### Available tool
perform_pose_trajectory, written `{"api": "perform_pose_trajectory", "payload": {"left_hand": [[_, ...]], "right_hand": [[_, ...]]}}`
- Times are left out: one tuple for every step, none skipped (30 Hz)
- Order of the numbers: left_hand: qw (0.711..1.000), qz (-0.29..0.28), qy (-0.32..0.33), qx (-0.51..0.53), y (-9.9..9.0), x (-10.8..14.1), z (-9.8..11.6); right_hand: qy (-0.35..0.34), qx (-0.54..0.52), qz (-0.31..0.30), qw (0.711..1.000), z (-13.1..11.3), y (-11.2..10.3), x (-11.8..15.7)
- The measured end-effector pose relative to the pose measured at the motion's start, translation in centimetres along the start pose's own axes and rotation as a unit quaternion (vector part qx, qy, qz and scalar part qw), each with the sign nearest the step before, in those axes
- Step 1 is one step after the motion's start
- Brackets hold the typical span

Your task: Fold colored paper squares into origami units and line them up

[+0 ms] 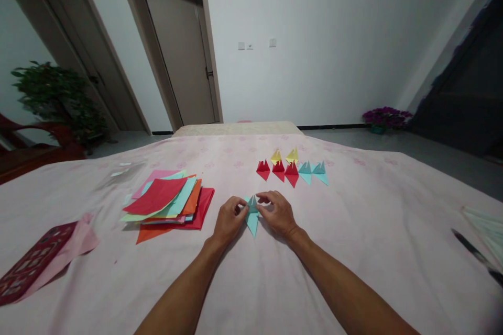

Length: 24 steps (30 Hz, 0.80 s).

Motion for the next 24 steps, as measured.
{"api": "perform_pose_trajectory", "payload": {"left_hand": [[1.000, -0.011, -0.014, 0.018, 0.1, 0.0, -0.1], [0.999, -0.021, -0.028, 0.033, 0.2, 0.0, -0.2], [0.998, -0.029, -0.039, 0.047, 0.2, 0.0, -0.2], [0.997, -0.031, -0.047, 0.058, 0.3, 0.0, -0.2], [0.996, -0.030, -0.054, 0.066, 0.3, -0.1, -0.2], [0.995, -0.026, -0.059, 0.072, 0.3, -0.1, -0.2], [0.995, -0.023, -0.062, 0.075, 0.3, -0.2, -0.2], [0.995, -0.022, -0.065, 0.076, 0.3, -0.2, -0.2], [0.994, -0.024, -0.068, 0.076, 0.3, -0.3, -0.2], [0.994, -0.026, -0.070, 0.075, 0.4, -0.3, -0.2], [0.994, -0.029, -0.072, 0.074, 0.4, -0.3, -0.2], [0.994, -0.031, -0.072, 0.073, 0.4, -0.3, -0.2], [0.994, -0.031, -0.073, 0.074, 0.4, -0.3, -0.1], [0.994, -0.029, -0.073, 0.075, 0.3, -0.2, -0.1], [0.994, -0.026, -0.072, 0.078, 0.3, -0.2, 0.0], [0.994, -0.024, -0.072, 0.082, 0.2, -0.1, 0.0], [0.994, -0.024, -0.072, 0.085, 0.2, -0.1, 0.0], [0.993, -0.024, -0.073, 0.088, 0.2, -0.1, 0.0], [0.993, -0.026, -0.076, 0.090, 0.2, 0.0, 0.0], [0.992, -0.028, -0.078, 0.093, 0.3, 0.0, 0.0], [0.992, -0.030, -0.080, 0.097, 0.3, 0.0, 0.0], [0.991, -0.032, -0.082, 0.102, 0.3, 0.0, 0.1], [0.990, -0.033, -0.083, 0.106, 0.4, 0.0, 0.1], [0.990, -0.034, -0.085, 0.109, 0.4, 0.0, 0.1]], "right_hand": [[0.006, -0.017, 0.019, 1.000, 0.1, -0.2, 0.1], [0.011, -0.031, 0.034, 0.999, 0.2, -0.3, 0.1], [0.014, -0.042, 0.044, 0.998, 0.2, -0.4, 0.1], [0.017, -0.048, 0.050, 0.997, 0.2, -0.4, 0.1], [0.018, -0.052, 0.051, 0.997, 0.2, -0.4, 0.1], [0.016, -0.054, 0.047, 0.997, 0.1, -0.4, 0.1], [0.014, -0.053, 0.041, 0.998, 0.0, -0.4, 0.0], [0.009, -0.052, 0.034, 0.998, -0.1, -0.3, -0.1], [0.003, -0.050, 0.026, 0.998, -0.2, -0.2, -0.1], [-0.003, -0.048, 0.020, 0.999, -0.3, -0.2, -0.2], [-0.010, -0.046, 0.013, 0.999, -0.4, -0.2, -0.2], [-0.016, -0.044, 0.007, 0.999, -0.6, -0.1, -0.2], [-0.021, -0.042, 0.003, 0.999, -0.7, -0.1, -0.3], [-0.023, -0.040, -0.001, 0.999, -0.8, -0.2, -0.3], [-0.022, -0.038, -0.001, 0.999, -0.9, -0.2, -0.3], [-0.020, -0.037, -0.001, 0.999, -0.9, -0.2, -0.3], [-0.015, -0.036, 0.000, 0.999, -0.9, -0.3, -0.3], [-0.010, -0.036, 0.001, 0.999, -0.9, -0.3, -0.3], [-0.006, -0.037, 0.001, 0.999, -0.8, -0.3, -0.3], [-0.002, -0.038, 0.000, 0.999, -0.7, -0.2, -0.3], [0.000, -0.040, -0.004, 0.999, -0.7, -0.1, -0.3], [0.003, -0.042, -0.008, 0.999, -0.6, 0.0, -0.2], [0.007, -0.045, -0.011, 0.999, -0.6, 0.1, -0.2], [0.012, -0.048, -0.013, 0.999, -0.5, 0.3, -0.2]]}}
Point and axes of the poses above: each hand's wrist, its own x-axis away from the middle knuckle, its own y-axis out of the palm, z = x × y, the point moved 5 cm from there along -x, towards the middle knuckle, and after that the axes turned 12 degrees about -y, right-handed, at the moved point
